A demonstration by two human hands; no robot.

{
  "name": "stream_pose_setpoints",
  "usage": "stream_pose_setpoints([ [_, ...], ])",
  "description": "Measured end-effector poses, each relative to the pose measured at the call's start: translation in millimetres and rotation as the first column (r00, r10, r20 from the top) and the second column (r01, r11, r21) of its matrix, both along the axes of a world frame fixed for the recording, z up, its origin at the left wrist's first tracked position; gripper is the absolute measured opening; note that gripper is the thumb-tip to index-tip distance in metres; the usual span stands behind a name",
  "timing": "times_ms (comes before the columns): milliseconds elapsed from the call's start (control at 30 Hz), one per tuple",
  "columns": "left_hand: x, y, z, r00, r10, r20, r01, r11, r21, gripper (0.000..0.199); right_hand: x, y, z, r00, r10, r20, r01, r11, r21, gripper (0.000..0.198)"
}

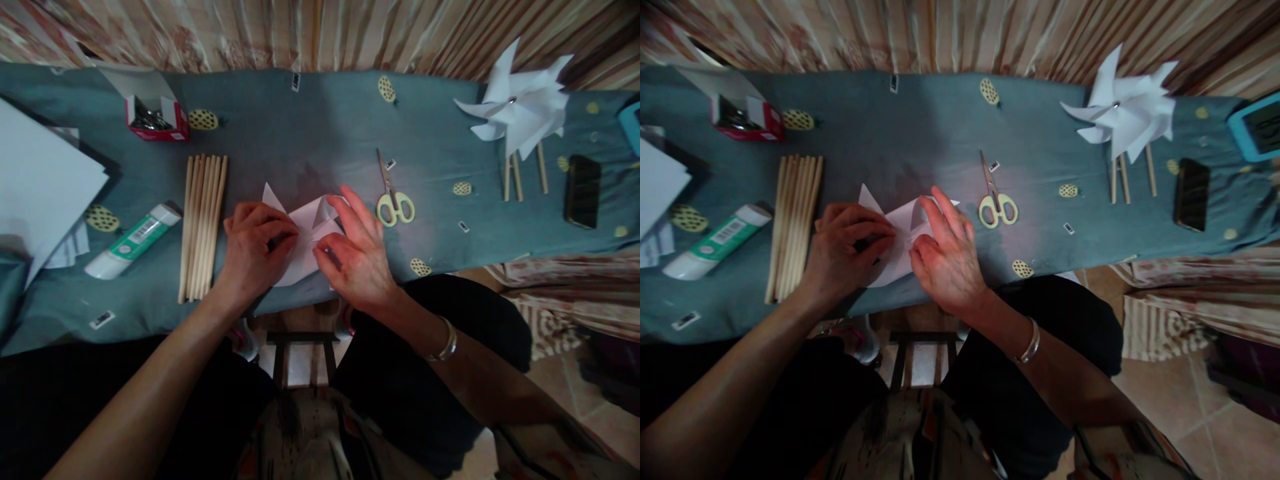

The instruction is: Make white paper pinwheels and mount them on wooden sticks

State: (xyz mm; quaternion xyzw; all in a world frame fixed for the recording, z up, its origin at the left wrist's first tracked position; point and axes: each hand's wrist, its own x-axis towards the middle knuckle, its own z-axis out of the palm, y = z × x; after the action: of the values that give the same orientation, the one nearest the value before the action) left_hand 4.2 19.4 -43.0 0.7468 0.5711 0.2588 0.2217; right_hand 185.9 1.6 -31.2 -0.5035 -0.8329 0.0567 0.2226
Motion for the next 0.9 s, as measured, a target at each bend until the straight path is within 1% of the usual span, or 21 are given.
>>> stream_pose_setpoints([
  [167,-1.1,0.2,-1.3,1.0,-0.008,-0.018,0.008,1.0,-0.008,0.014,-2.8,-1.8,1.2,1.0,0.018,0.023,-0.018,1.0,0.016,0.021],
  [300,-1.3,0.2,-2.3,1.0,-0.008,-0.014,0.008,1.0,-0.008,0.013,-4.0,-2.0,0.8,1.0,0.02,0.007,-0.02,0.999,0.036,0.024],
  [500,0.3,-0.3,-0.5,1.0,0.011,0.011,-0.011,1.0,-0.014,0.013,-4.2,0.4,-1.2,1.0,0.019,0.002,-0.019,1.0,0.004,0.023],
  [633,0.6,-0.5,0.1,1.0,0.011,0.021,-0.011,1.0,-0.018,0.013,-4.0,1.6,-3.4,1.0,0.013,0.002,-0.013,1.0,0.014,0.024],
  [900,0.3,-0.5,-1.5,1.0,0.012,0.019,-0.012,1.0,-0.012,0.014,-5.0,0.0,0.9,0.998,0.013,0.066,-0.014,1.0,0.012,0.024],
])
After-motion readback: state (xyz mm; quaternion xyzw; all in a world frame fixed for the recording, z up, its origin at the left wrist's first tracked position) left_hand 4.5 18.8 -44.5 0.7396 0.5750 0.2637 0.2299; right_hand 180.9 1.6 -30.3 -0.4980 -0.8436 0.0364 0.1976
